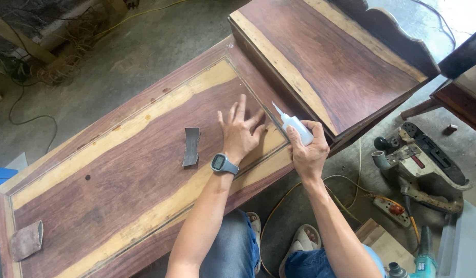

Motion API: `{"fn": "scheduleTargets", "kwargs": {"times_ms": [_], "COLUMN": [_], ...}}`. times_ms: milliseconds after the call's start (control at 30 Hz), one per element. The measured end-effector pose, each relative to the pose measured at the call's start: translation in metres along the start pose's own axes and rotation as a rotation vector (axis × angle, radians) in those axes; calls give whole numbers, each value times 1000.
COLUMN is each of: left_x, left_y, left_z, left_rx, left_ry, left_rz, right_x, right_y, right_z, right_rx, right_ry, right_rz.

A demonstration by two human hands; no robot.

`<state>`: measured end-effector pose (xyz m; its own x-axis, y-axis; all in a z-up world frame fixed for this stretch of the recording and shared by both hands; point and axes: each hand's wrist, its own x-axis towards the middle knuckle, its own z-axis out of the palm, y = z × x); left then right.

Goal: The person applies glue from a white bottle into the seams of a wooden surface and spreads it with a small metal scraper. The person then uses a sanding block to rub the glued areas.

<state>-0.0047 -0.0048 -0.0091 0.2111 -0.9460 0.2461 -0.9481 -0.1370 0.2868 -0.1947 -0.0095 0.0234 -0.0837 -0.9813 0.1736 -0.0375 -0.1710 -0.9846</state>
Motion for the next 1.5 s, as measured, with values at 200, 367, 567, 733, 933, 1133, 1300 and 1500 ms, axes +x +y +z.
{"fn": "scheduleTargets", "kwargs": {"times_ms": [200, 367, 567, 733, 933, 1133, 1300, 1500], "left_x": [-6, -5, -8, -2, -2, -2, 0, 0], "left_y": [-15, -24, -16, -1, 8, 8, 11, 10], "left_z": [4, 17, 19, 13, -1, -6, -6, -8], "left_rx": [12, -31, -16, 29, 17, 68, 44, -1], "left_ry": [227, 231, 106, 28, 4, -24, -131, -114], "left_rz": [-123, -137, -74, -60, -41, -63, -51, -71], "right_x": [3, 6, 4, 2, 1, 2, 4, 4], "right_y": [4, 4, 0, -3, -7, -7, -4, -4], "right_z": [1, 1, 2, 2, 2, 1, 0, 0], "right_rx": [-52, -75, -37, -5, 8, 29, 39, 44], "right_ry": [-40, -72, -37, -9, -22, -22, -28, -31], "right_rz": [-29, 4, 5, 6, 9, 20, 31, 34]}}
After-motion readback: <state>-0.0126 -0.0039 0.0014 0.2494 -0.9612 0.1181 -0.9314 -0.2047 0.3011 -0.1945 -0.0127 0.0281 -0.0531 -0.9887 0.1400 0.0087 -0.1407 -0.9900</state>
